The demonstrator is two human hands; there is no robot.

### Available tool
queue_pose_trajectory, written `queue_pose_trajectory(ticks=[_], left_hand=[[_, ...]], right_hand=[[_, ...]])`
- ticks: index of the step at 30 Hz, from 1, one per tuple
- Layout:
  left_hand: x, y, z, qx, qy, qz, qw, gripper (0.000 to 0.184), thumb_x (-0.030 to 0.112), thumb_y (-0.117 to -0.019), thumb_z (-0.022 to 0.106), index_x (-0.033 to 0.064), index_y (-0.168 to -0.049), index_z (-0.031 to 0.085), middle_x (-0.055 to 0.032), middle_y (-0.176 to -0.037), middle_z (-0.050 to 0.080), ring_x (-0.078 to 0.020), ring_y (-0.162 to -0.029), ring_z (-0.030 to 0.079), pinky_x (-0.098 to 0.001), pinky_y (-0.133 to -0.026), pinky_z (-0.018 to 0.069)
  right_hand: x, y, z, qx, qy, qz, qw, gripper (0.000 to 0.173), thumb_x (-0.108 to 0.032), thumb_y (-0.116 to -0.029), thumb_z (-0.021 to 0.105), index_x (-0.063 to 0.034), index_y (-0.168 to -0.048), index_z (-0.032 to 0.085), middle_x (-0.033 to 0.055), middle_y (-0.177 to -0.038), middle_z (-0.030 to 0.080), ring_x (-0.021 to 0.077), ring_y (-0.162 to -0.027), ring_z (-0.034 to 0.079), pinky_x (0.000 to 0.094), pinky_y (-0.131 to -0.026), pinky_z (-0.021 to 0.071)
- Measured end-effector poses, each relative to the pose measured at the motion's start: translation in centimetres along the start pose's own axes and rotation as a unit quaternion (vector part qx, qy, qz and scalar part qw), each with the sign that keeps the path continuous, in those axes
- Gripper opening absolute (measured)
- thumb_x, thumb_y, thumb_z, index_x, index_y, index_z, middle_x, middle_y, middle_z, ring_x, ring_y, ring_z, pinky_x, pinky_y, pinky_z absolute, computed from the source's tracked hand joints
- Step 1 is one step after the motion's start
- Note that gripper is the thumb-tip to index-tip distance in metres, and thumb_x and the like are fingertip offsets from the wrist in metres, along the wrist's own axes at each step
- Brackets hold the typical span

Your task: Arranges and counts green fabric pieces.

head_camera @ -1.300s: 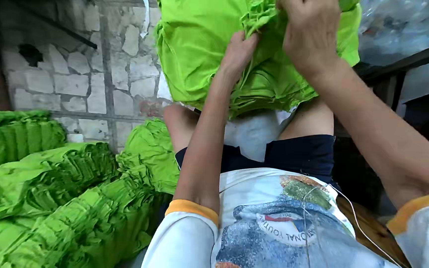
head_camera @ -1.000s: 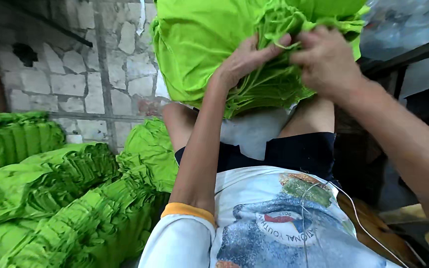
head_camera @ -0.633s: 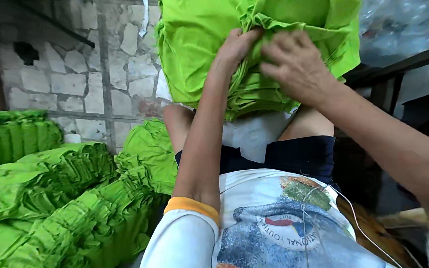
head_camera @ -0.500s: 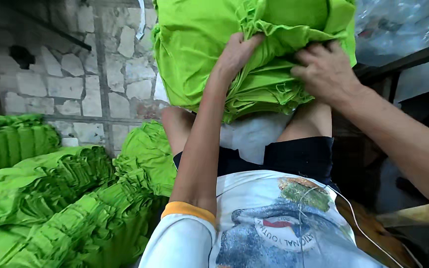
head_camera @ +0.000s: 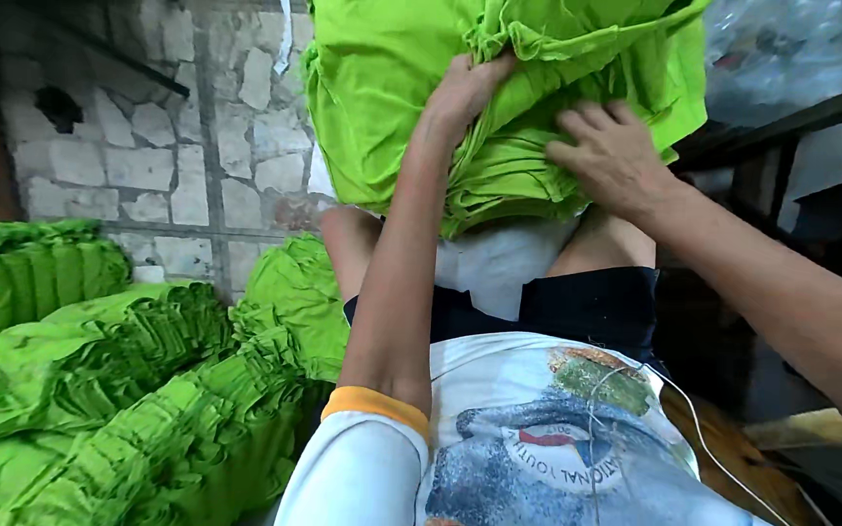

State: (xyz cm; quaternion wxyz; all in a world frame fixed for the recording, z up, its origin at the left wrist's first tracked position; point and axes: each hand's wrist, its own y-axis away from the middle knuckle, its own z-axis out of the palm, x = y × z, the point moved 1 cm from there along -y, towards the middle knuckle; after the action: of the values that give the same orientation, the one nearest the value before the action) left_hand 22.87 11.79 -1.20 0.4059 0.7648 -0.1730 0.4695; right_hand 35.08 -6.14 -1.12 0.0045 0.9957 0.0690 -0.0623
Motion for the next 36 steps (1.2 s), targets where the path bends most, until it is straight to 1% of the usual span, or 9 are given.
queue_pose_trajectory(ticks=[6, 8, 11, 13, 16, 24, 27, 31, 36], left_hand=[[-0.9, 2.6, 2.1, -0.084, -0.157, 0.159, 0.971, 0.086, 0.050, -0.0822, 0.081, -0.0036, -0.141, 0.049, -0.0166, -0.132, 0.064, -0.0204, -0.125, 0.060, -0.0412, -0.110, 0.0475], [-0.6, 2.7, 2.6, -0.028, -0.239, 0.127, 0.962, 0.073, 0.045, -0.0870, 0.078, -0.0073, -0.134, 0.055, -0.0247, -0.127, 0.064, -0.0358, -0.123, 0.061, -0.0547, -0.106, 0.0464], [-0.4, 1.0, 1.8, 0.029, -0.167, 0.051, 0.984, 0.033, 0.024, -0.1017, 0.060, -0.0040, -0.118, 0.064, -0.0201, -0.113, 0.067, -0.0292, -0.108, 0.065, -0.0494, -0.095, 0.0505], [-0.2, 0.6, 0.8, 0.019, -0.054, 0.011, 0.998, 0.032, 0.026, -0.1051, 0.055, 0.0004, -0.124, 0.062, -0.0122, -0.112, 0.068, -0.0166, -0.101, 0.065, -0.0382, -0.092, 0.0529], [0.2, 0.0, -0.4, 0.007, 0.007, -0.032, 0.999, 0.038, 0.037, -0.1060, 0.054, 0.0060, -0.126, 0.063, -0.0069, -0.109, 0.070, -0.0113, -0.097, 0.069, -0.0345, -0.089, 0.0569], [-0.8, 3.0, 2.0, -0.093, -0.164, 0.151, 0.970, 0.084, 0.049, -0.0844, 0.079, -0.0026, -0.142, 0.049, -0.0167, -0.132, 0.063, -0.0211, -0.125, 0.060, -0.0415, -0.110, 0.0467], [-0.8, 1.9, 2.4, 0.004, -0.209, 0.105, 0.972, 0.050, 0.036, -0.0962, 0.069, -0.0055, -0.123, 0.062, -0.0220, -0.115, 0.068, -0.0325, -0.112, 0.066, -0.0525, -0.099, 0.0493], [0.1, 0.7, 0.6, -0.005, -0.090, 0.003, 0.996, 0.036, 0.030, -0.1054, 0.053, 0.0001, -0.123, 0.061, -0.0131, -0.111, 0.066, -0.0176, -0.100, 0.063, -0.0404, -0.091, 0.0506], [0.1, -0.3, 0.3, -0.008, -0.038, -0.019, 0.999, 0.039, 0.040, -0.1036, 0.058, 0.0062, -0.122, 0.064, -0.0065, -0.109, 0.070, -0.0111, -0.099, 0.068, -0.0357, -0.090, 0.0560]], right_hand=[[1.9, -2.8, -3.9, 0.101, -0.171, 0.113, 0.974, 0.026, 0.008, -0.0918, 0.047, 0.0065, -0.099, 0.072, 0.0293, -0.117, 0.065, 0.0482, -0.108, 0.063, 0.0647, -0.086, 0.0493], [1.7, -5.7, -2.9, 0.129, -0.176, 0.154, 0.964, 0.028, 0.004, -0.0935, 0.046, 0.0056, -0.101, 0.073, 0.0267, -0.118, 0.067, 0.0441, -0.108, 0.066, 0.0615, -0.088, 0.0505], [0.4, -7.3, -1.8, 0.180, -0.091, 0.142, 0.969, 0.026, 0.002, -0.0974, 0.046, 0.0030, -0.107, 0.071, 0.0250, -0.121, 0.066, 0.0429, -0.113, 0.064, 0.0581, -0.093, 0.0495], [-1.7, -5.4, -1.9, 0.204, -0.039, 0.062, 0.976, 0.026, 0.001, -0.1001, 0.048, -0.0008, -0.113, 0.070, 0.0240, -0.125, 0.067, 0.0431, -0.120, 0.062, 0.0563, -0.096, 0.0483], [-2.9, -0.5, -0.4, 0.046, -0.019, -0.053, 0.997, 0.023, 0.010, -0.0932, 0.056, -0.0006, -0.109, 0.069, 0.0251, -0.136, 0.060, 0.0458, -0.131, 0.054, 0.0630, -0.102, 0.0445], [0.7, -3.3, -3.4, 0.080, -0.114, 0.129, 0.982, 0.023, 0.006, -0.0949, 0.047, 0.0063, -0.100, 0.070, 0.0311, -0.114, 0.066, 0.0523, -0.106, 0.064, 0.0682, -0.080, 0.0483], [1.0, -7.0, -2.3, 0.109, -0.126, 0.174, 0.971, 0.027, 0.001, -0.0961, 0.047, 0.0034, -0.105, 0.072, 0.0259, -0.119, 0.067, 0.0458, -0.109, 0.066, 0.0642, -0.087, 0.0499], [-2.2, -4.9, -2.0, 0.176, -0.038, 0.042, 0.983, 0.026, 0.002, -0.1010, 0.046, 0.0002, -0.117, 0.067, 0.0260, -0.124, 0.067, 0.0445, -0.119, 0.062, 0.0579, -0.098, 0.0488], [0.0, 3.4, 0.2, -0.031, 0.012, 0.006, 0.999, 0.021, 0.014, -0.0910, 0.057, 0.0022, -0.106, 0.066, 0.0301, -0.136, 0.057, 0.0522, -0.129, 0.053, 0.0693, -0.098, 0.0438]])
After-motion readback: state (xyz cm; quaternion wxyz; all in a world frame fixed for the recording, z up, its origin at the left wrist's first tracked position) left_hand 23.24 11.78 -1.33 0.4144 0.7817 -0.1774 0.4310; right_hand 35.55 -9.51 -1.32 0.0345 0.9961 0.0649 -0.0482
